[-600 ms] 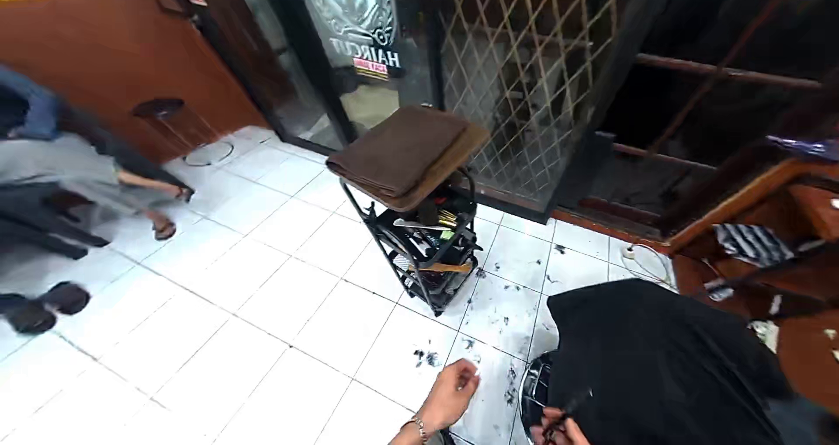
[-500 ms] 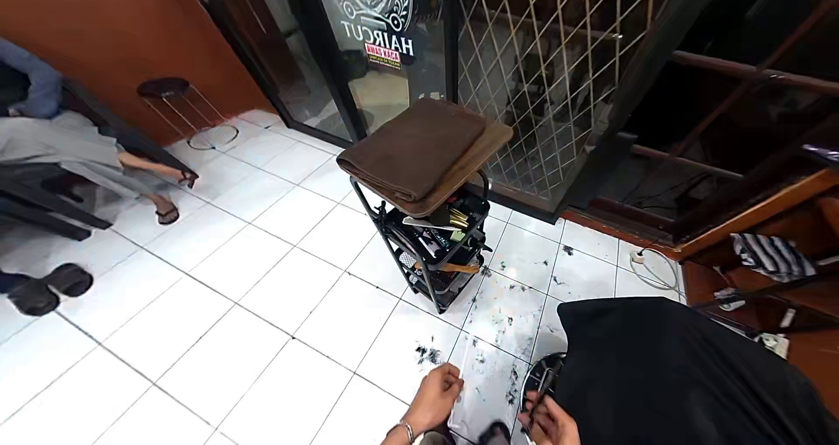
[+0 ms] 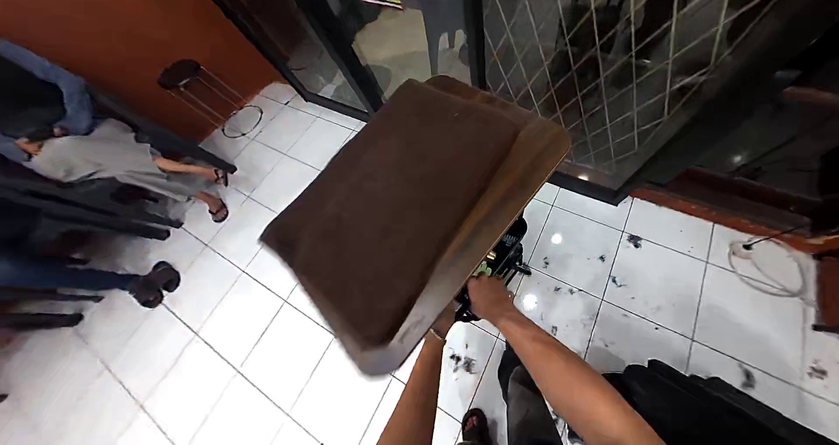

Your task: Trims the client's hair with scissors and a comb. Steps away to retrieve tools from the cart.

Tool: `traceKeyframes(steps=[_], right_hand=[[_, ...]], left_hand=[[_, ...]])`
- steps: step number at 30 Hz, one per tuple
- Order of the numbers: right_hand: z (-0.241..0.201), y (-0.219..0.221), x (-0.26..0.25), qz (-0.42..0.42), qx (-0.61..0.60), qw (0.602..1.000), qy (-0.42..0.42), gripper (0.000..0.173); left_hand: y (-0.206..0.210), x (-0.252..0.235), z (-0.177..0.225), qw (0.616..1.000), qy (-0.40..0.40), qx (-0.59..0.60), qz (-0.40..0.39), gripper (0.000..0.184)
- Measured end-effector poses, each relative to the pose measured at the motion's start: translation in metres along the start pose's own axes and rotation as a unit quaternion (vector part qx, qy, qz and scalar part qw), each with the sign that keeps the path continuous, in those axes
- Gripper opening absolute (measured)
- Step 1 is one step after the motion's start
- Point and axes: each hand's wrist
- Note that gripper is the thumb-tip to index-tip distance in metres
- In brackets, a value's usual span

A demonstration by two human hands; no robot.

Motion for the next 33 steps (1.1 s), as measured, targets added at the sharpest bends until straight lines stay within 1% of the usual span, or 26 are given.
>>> traceKeyframes(steps=[2,3,5,6,8,9,11,12,14,16,18,19,20,21,22,23,24,25,26,27,28,29,30,31,32,33], right_hand=[[-0.002,-0.001,-0.026,-0.010,0.029,0.999,-0.040,0.032],[-0.002,-0.001,-0.035,-0.015,0.028,0.998,-0.052,0.030],[0.000,-0.006,-0.047,-0.039,0.008,0.998,-0.052,0.030],[0.001,-0.007,-0.050,-0.046,-0.013,0.998,-0.045,0.031],[0.003,-0.013,-0.053,-0.048,-0.054,0.997,-0.035,0.033],[0.007,-0.012,-0.055,-0.038,-0.058,0.997,-0.040,0.032],[0.011,-0.007,-0.058,-0.024,-0.068,0.996,-0.061,0.031],[0.015,-0.005,-0.062,-0.025,-0.075,0.994,-0.070,0.031],[0.024,0.003,-0.070,-0.021,-0.080,0.992,-0.091,0.032],[0.029,0.013,-0.072,0.004,-0.055,0.990,-0.127,0.033],[0.036,0.017,-0.063,0.030,-0.046,0.986,-0.160,0.036],[0.042,0.018,-0.052,0.045,-0.067,0.983,-0.165,0.038],[0.051,0.020,-0.038,0.071,-0.099,0.980,-0.155,0.038],[0.060,0.023,-0.022,0.095,-0.136,0.978,-0.124,0.038],[0.071,0.026,-0.006,0.104,-0.163,0.978,-0.076,0.041],[0.083,0.030,0.007,0.095,-0.172,0.980,-0.023,0.043],[0.092,0.035,0.021,0.048,-0.149,0.987,0.028,0.045],[0.099,0.048,0.033,0.006,-0.120,0.991,0.059,0.047],[0.101,0.058,0.047,-0.028,-0.109,0.990,0.086,0.048],[0.100,0.065,0.063,-0.039,-0.112,0.986,0.119,0.049],[0.094,0.070,0.082,-0.024,-0.120,0.979,0.164,0.047],[0.082,0.071,0.107,0.007,-0.131,0.965,0.226,0.044],[0.062,0.074,0.132,0.048,-0.141,0.944,0.294,0.044],[0.052,0.082,0.151,0.061,-0.155,0.936,0.309,0.044],[0.059,0.088,0.168,0.034,-0.156,0.952,0.260,0.052],[0.064,0.096,0.177,0.032,-0.137,0.969,0.202,0.063]], left_hand=[[0.012,-0.025,0.001,0.999,-0.049,0.005,0.005,0.031],[0.017,-0.037,0.004,0.996,-0.087,0.016,0.006,0.033],[0.019,-0.048,0.018,0.994,-0.110,0.014,0.024,0.037],[0.023,-0.054,0.021,0.993,-0.102,0.005,0.066,0.039],[0.012,-0.065,0.053,0.992,-0.105,-0.040,0.062,0.049],[0.012,-0.079,0.061,0.991,-0.097,-0.068,0.056,0.054],[0.015,-0.118,0.056,0.989,-0.107,-0.104,-0.009,0.064],[0.029,-0.140,0.043,0.992,-0.076,-0.095,0.037,0.065],[0.037,-0.156,0.048,0.993,-0.073,-0.084,0.045,0.068],[0.029,-0.144,0.062,0.992,-0.094,-0.072,0.042,0.065],[0.014,-0.110,0.067,0.992,-0.090,-0.038,0.078,0.056],[0.002,-0.076,0.073,0.995,-0.061,0.002,0.081,0.050],[-0.011,-0.034,0.083,0.996,-0.016,0.052,0.064,0.043],[-0.023,0.015,0.090,0.994,0.038,0.105,0.014,0.037],[-0.032,0.066,0.096,0.983,0.089,0.147,-0.069,0.035],[-0.037,0.114,0.099,0.955,0.156,0.173,-0.184,0.037],[-0.037,0.158,0.102,0.906,0.230,0.183,-0.304,0.038],[-0.030,0.195,0.103,0.856,0.304,0.159,-0.386,0.042],[-0.015,0.220,0.102,0.830,0.362,0.110,-0.411,0.043],[0.002,0.230,0.096,0.823,0.405,0.047,-0.395,0.046],[0.019,0.224,0.089,0.823,0.433,-0.027,-0.366,0.050],[0.035,0.207,0.085,0.823,0.439,-0.111,-0.345,0.054],[0.050,0.183,0.079,0.820,0.424,-0.193,-0.332,0.056],[0.061,0.154,0.074,0.816,0.394,-0.273,-0.324,0.057],[0.070,0.123,0.070,0.812,0.371,-0.336,-0.300,0.056],[0.075,0.093,0.066,0.814,0.352,-0.376,-0.269,0.054]])
Point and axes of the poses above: each hand's wrist, its own x-axis away from the middle knuckle, its own y-axis out of the palm, z = x × y
